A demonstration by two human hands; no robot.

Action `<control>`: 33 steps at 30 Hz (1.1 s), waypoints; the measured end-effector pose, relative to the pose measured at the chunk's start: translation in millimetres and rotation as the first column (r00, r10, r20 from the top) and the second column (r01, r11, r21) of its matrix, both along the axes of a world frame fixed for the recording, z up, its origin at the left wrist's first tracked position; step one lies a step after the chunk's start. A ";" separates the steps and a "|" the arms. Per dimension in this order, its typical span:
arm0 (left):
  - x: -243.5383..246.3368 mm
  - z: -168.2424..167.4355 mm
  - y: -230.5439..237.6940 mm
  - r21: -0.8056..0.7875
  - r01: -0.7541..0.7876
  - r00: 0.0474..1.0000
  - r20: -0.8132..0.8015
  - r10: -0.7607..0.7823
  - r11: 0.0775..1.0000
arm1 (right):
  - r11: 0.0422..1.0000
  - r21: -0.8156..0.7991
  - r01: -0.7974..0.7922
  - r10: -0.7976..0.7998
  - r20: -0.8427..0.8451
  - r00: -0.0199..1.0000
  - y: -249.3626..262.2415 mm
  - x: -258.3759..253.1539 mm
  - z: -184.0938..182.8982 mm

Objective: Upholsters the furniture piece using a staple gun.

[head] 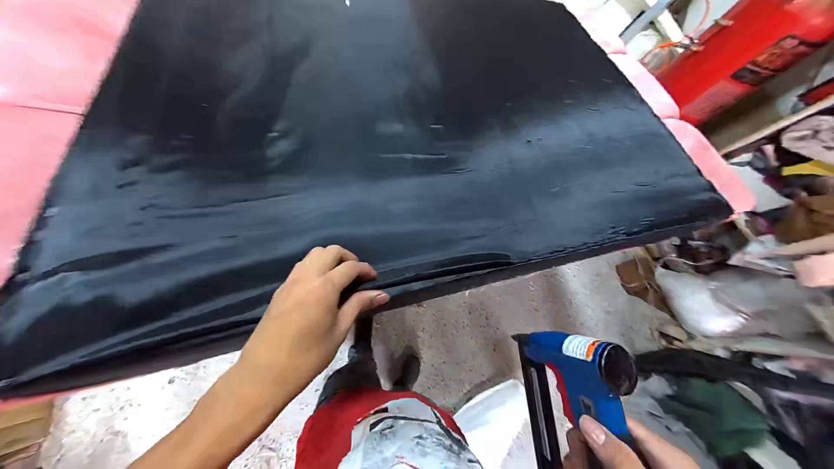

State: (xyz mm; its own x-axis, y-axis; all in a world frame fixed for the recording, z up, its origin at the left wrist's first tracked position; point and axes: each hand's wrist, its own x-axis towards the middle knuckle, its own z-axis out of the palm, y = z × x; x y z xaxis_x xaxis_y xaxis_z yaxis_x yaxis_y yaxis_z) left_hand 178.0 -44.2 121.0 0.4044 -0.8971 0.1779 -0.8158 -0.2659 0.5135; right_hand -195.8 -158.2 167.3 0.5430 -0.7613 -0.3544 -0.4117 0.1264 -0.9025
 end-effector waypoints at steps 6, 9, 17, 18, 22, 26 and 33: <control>9.8 -2.5 -4.4 -0.035 0.162 0.982 0.103 -0.158 0.986 | 0.995 -0.028 0.091 -0.090 0.015 0.996 -15.5 56.2 34.1; 9.2 -4.4 -6.2 -0.009 0.249 0.951 0.190 -0.243 0.968 | 0.990 -0.066 0.125 -0.130 -0.081 0.988 -30.9 80.0 34.4; 16.4 9.5 -3.9 0.089 0.286 0.942 0.154 -0.297 0.954 | 0.979 -0.162 0.122 -0.172 -0.341 0.924 -53.3 105.1 38.1; 16.2 9.3 -4.7 0.092 0.296 0.939 0.152 -0.307 0.951 | 0.979 -0.163 0.124 -0.173 -0.336 0.926 -53.8 105.0 38.2; 12.8 8.6 -5.7 0.094 0.349 0.901 0.238 -0.362 0.932 | 0.978 -0.168 0.120 -0.171 -0.338 0.925 -58.1 108.6 38.0; 10.6 12.1 -3.4 0.092 0.388 0.866 0.303 -0.397 0.917 | 0.987 -0.138 0.086 -0.136 -0.413 0.901 -52.4 111.4 39.7; 10.7 11.3 -0.1 0.045 0.399 0.875 0.281 -0.394 0.916 | 0.996 -0.091 -0.022 -0.012 -0.361 0.932 -8.2 135.1 48.9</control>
